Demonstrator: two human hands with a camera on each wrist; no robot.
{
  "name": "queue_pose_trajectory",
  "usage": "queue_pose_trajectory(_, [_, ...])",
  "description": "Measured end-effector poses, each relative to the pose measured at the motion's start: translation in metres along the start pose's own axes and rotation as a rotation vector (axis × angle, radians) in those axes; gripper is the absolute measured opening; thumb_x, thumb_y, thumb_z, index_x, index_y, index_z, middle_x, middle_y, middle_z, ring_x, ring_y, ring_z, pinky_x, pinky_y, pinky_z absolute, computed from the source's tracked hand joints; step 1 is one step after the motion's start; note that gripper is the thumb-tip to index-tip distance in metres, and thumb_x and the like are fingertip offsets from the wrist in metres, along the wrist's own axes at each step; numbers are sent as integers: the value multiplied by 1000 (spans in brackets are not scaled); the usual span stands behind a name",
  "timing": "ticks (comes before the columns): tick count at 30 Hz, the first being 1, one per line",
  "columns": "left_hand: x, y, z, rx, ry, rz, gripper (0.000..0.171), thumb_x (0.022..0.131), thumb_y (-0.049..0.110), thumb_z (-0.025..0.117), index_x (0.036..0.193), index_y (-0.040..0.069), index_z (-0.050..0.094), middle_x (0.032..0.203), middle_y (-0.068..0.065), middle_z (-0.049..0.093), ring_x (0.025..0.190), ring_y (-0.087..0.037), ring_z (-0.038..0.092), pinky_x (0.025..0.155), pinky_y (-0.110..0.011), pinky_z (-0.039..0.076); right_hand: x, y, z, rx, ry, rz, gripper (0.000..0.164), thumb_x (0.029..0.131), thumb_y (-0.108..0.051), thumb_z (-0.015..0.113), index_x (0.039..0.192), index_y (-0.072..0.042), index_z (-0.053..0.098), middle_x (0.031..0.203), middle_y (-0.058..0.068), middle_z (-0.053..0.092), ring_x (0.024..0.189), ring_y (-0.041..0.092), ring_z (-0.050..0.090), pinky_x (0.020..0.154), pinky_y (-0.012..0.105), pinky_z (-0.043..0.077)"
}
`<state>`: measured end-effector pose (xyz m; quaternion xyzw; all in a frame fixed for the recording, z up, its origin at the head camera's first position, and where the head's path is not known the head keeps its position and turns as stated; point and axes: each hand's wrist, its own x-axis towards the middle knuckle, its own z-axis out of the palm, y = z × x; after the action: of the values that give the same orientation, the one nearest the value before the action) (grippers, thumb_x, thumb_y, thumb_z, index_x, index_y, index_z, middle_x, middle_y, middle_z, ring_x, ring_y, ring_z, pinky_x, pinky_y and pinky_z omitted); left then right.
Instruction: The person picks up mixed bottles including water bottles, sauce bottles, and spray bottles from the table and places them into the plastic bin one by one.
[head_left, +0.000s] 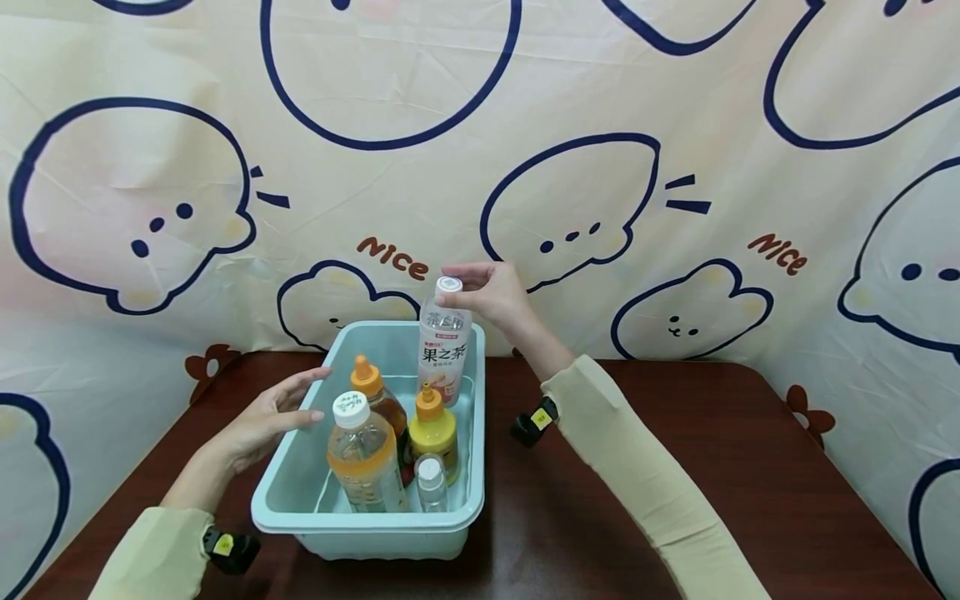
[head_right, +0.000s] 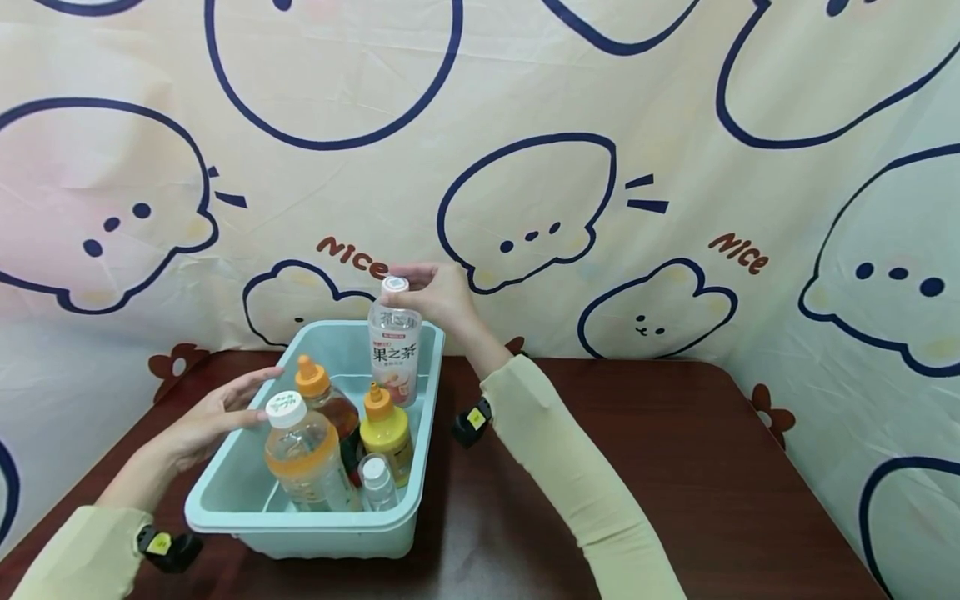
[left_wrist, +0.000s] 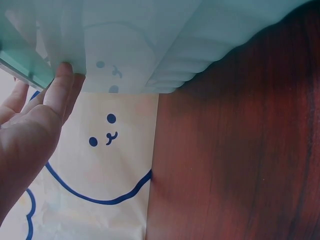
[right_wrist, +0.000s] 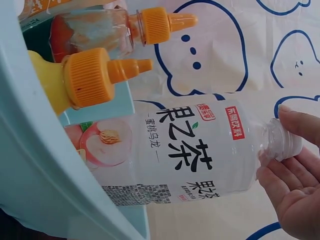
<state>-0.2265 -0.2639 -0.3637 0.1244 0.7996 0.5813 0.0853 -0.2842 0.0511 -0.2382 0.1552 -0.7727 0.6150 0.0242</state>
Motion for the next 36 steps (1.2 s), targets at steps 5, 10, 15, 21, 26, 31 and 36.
queue_pose_trajectory(5, [0,-1,0,-5,-2,7,72,84,18,63,143,8,22,149,-21,14,125,-46,29,88,-61,39,1,2,3,-2,-12,14,39,72,-7,76,109,-7,65,109,7,65,96,16,62,84,26,50])
queue_pose_trajectory(10, [0,-1,0,-5,-2,5,72,84,18,63,143,9,22,149,-21,14,125,-46,28,88,-61,40,1,5,8,-8,-21,32,39,72,-8,76,110,-8,65,110,6,65,96,15,62,84,25,50])
queue_pose_trajectory(15, [1,-1,-1,-1,-2,3,72,84,18,63,143,9,23,149,-20,15,126,-46,29,88,-61,39,2,10,10,-14,-26,26,39,72,-8,76,109,-7,65,109,7,65,94,15,63,82,25,50])
queue_pose_trajectory(21, [1,-2,-1,2,-3,6,72,84,18,63,143,9,23,149,-21,15,126,-46,28,88,-62,39,2,14,13,-32,-34,24,39,72,-8,76,110,-6,65,110,8,65,96,16,63,82,24,50])
queue_pose_trajectory(26, [0,-1,-1,1,-3,8,73,83,19,64,143,9,23,149,-21,15,126,-47,28,88,-62,38,3,17,15,-43,-39,31,40,72,-8,76,111,-6,64,110,8,65,96,17,63,82,24,50])
queue_pose_trajectory(31, [0,-1,-1,3,-1,7,73,83,19,64,143,9,23,149,-21,14,127,-47,27,88,-63,37,4,21,17,-45,-33,42,40,72,-8,76,110,-6,65,108,8,65,94,16,63,81,24,51])
queue_pose_trajectory(36, [0,-2,-1,5,-3,13,73,83,18,64,143,9,23,149,-20,14,127,-47,26,88,-63,37,4,24,19,-56,-26,62,41,71,-9,76,110,-7,65,109,7,65,94,16,63,81,24,51])
